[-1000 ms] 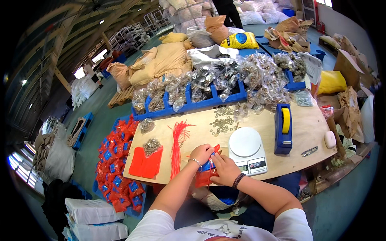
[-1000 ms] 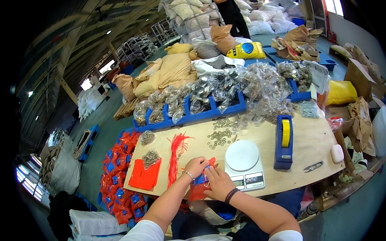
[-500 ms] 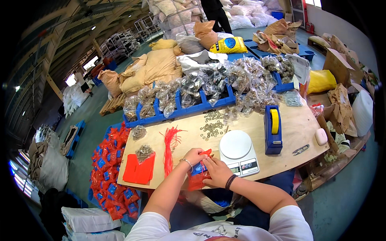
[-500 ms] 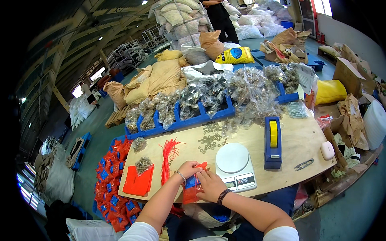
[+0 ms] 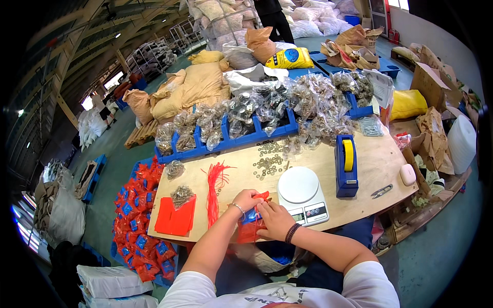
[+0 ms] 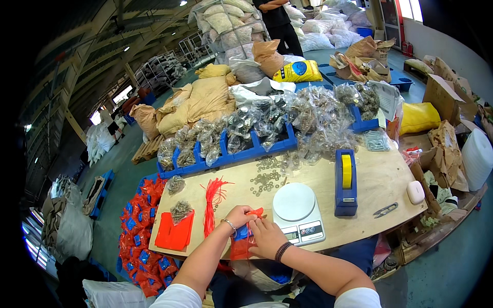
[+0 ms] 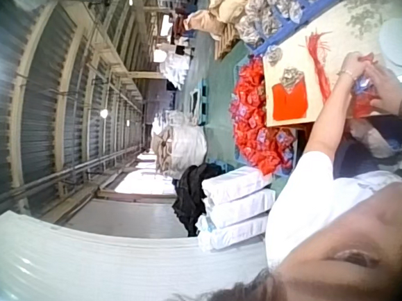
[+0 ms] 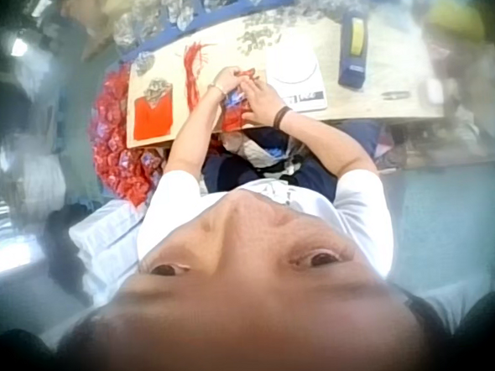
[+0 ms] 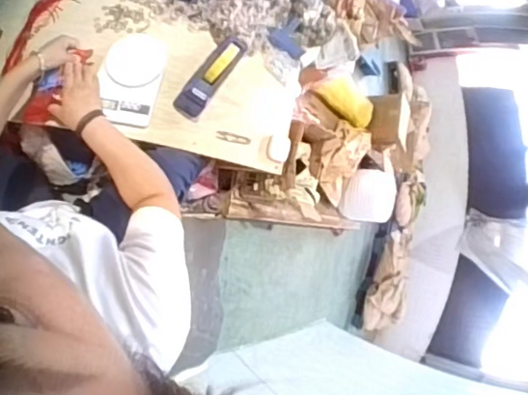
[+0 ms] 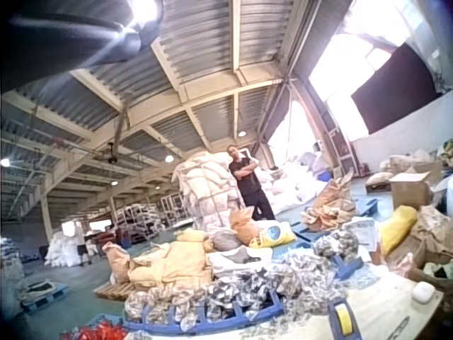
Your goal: The person packs metal rings and red fabric pieces into small plastic bags, weighs the bags on a digital scale, and seals them using adhesive tape from a dispenser.
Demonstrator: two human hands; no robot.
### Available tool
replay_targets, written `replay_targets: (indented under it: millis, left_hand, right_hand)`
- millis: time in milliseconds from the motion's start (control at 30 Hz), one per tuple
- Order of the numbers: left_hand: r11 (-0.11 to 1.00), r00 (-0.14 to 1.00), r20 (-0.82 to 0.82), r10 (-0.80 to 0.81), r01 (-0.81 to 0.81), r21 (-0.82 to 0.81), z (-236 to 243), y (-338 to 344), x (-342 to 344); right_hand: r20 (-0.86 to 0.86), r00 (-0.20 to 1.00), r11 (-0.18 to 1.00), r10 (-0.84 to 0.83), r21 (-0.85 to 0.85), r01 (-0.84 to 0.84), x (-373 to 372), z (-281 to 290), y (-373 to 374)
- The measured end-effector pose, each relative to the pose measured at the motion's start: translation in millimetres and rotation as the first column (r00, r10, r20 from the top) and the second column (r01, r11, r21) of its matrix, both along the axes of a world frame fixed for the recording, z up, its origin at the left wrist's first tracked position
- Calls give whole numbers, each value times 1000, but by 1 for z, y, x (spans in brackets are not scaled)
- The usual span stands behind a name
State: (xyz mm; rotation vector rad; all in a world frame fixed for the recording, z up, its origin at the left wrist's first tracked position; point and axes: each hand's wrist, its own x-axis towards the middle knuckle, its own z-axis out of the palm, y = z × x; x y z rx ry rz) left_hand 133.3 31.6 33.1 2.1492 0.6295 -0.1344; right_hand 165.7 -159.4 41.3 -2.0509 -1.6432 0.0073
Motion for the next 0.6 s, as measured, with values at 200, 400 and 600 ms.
replay_targets:
  millis: [200,400,600]
  left_hand:
    - [1000,1000,11,6,-6,-20,8,-5,-2]
    - [995,1000,4,-21,21,95,8,-7,0]
    - [985,1000,-11,-7,8,171,6,-6,0]
  right_hand:
    - [15,1000,996,-1,-88,2,-5,16,-8]
    - [1,1000,998,28,-50,-28,-2,9,-5]
    - [14,999,999,49,-3,-49,1,8,-2]
